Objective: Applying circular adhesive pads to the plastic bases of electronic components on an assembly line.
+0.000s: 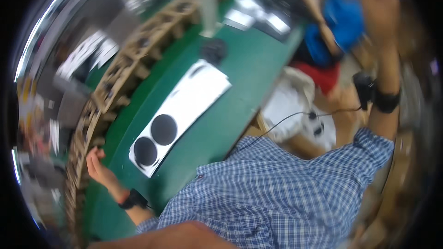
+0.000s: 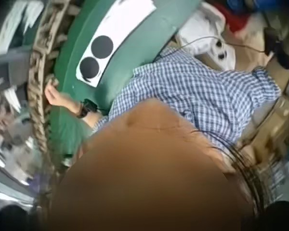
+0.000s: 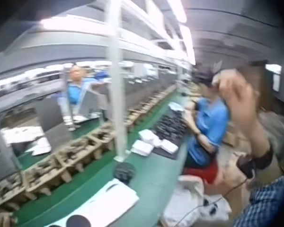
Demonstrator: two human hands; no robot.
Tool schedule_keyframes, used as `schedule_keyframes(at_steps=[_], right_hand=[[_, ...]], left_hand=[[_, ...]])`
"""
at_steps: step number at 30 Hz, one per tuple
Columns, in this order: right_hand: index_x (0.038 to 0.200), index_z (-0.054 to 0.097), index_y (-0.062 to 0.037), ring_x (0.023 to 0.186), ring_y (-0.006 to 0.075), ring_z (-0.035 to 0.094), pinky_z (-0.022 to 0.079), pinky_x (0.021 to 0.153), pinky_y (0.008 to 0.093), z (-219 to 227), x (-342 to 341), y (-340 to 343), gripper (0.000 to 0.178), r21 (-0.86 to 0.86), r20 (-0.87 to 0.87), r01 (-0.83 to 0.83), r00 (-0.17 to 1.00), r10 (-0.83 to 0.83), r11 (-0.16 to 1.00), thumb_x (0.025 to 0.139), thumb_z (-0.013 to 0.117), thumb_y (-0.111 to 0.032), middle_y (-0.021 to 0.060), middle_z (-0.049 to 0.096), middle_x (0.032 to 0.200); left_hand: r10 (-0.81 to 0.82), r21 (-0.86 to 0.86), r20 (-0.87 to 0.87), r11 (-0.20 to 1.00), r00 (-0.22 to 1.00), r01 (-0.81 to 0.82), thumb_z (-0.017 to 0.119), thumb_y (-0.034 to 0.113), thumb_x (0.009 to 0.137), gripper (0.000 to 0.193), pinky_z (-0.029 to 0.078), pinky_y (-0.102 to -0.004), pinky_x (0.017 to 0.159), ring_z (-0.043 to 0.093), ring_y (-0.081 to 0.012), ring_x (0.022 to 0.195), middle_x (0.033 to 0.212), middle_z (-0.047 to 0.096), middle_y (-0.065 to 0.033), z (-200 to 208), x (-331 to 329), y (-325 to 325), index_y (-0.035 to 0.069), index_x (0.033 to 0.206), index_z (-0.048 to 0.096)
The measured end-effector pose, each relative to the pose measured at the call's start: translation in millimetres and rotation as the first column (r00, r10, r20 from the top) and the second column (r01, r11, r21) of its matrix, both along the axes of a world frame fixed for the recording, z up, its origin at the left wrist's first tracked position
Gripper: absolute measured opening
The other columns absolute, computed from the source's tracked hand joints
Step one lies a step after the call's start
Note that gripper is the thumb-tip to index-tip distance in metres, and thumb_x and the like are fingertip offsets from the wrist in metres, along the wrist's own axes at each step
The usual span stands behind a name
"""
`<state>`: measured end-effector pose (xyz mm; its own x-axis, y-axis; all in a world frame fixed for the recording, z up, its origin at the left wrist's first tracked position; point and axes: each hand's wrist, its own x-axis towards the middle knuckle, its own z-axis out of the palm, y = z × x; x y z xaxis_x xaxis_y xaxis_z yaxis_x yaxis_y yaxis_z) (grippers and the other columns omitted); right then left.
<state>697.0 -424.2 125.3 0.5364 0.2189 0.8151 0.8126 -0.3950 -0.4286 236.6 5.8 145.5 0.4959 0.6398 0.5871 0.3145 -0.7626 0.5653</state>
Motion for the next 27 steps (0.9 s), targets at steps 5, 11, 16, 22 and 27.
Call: schedule_keyframes(at_steps=[5,11,16,22,27], right_hand=[[0.099,0.062,0.0019,0.075,0.0096,0.059,0.046,0.069,0.0227,-216.4,-135.6,-126.6,0.021,-0.152,-0.649,0.272,0.697,-0.303,0.95,0.088,0.058,-0.016,0.0087,0.066,0.083],[0.098,0.061,0.0009,0.088,0.0234,0.061,0.046,0.077,0.0316,-369.4,-270.7,-235.7,0.032,-0.396,-0.768,0.494,0.284,-0.574,0.774,0.088,0.055,-0.029,0.0172,0.064,0.092],[0.099,0.059,0.0003,0.093,0.0367,0.058,0.045,0.079,0.0426,-453.6,-393.7,-290.2,0.044,-0.797,-0.599,0.164,-0.087,-0.796,0.582,0.088,0.045,-0.04,0.0214,0.062,0.095],[0.106,0.059,-0.0059,0.101,0.0381,0.054,0.042,0.085,0.0457,-508.0,-457.4,-264.9,0.039,-0.768,-0.621,-0.005,-0.236,-0.747,0.64,0.086,0.044,-0.036,0.0218,0.058,0.107],[0.106,0.058,-0.0037,0.095,0.0412,0.055,0.044,0.08,0.0451,-553.6,-402.1,-174.6,0.033,-0.677,-0.716,-0.01,-0.218,-0.663,0.736,0.086,0.047,-0.028,0.0245,0.058,0.1]], left_hand=[[-0.212,-0.164,-0.09,0.967,0.973,0.196,0.045,0.013,0.092,0.024,0.043,-0.0276,0.076,0.053,-0.0149,0.076,0.076,0.056,-0.0058,-12.7,32.2,-6.3,-0.006,0.098,0.059],[-0.192,-0.162,-0.27,0.975,0.943,0.152,0.047,0.015,0.093,0.024,0.041,-0.024,0.076,0.053,-0.0112,0.079,0.083,0.058,-0.0053,-29.6,51.7,-29.9,-0.005,0.101,0.059],[-0.32,-0.285,-0.528,0.939,0.787,0.19,0.05,0.004,0.089,0.023,0.043,-0.0247,0.083,0.056,-0.0133,0.088,0.097,0.06,-0.0083,-55.5,56.4,-18.2,-0.003,0.111,0.055],[-0.425,-0.228,-0.83,0.85,0.361,0.476,0.073,0.015,0.067,0.081,0.021,-0.0413,0.107,0.02,-0.0311,0.134,0.143,0.025,-0.015,-127.8,80.3,-34.3,0.008,0.136,0.031],[-0.196,0.134,-0.823,0.845,0.533,0.517,0.062,0.0,0.074,0.071,0.028,-0.0394,0.104,0.03,-0.0319,0.129,0.14,0.032,-0.0156,-155.6,96.3,-21.0,0.01,0.137,0.03]])
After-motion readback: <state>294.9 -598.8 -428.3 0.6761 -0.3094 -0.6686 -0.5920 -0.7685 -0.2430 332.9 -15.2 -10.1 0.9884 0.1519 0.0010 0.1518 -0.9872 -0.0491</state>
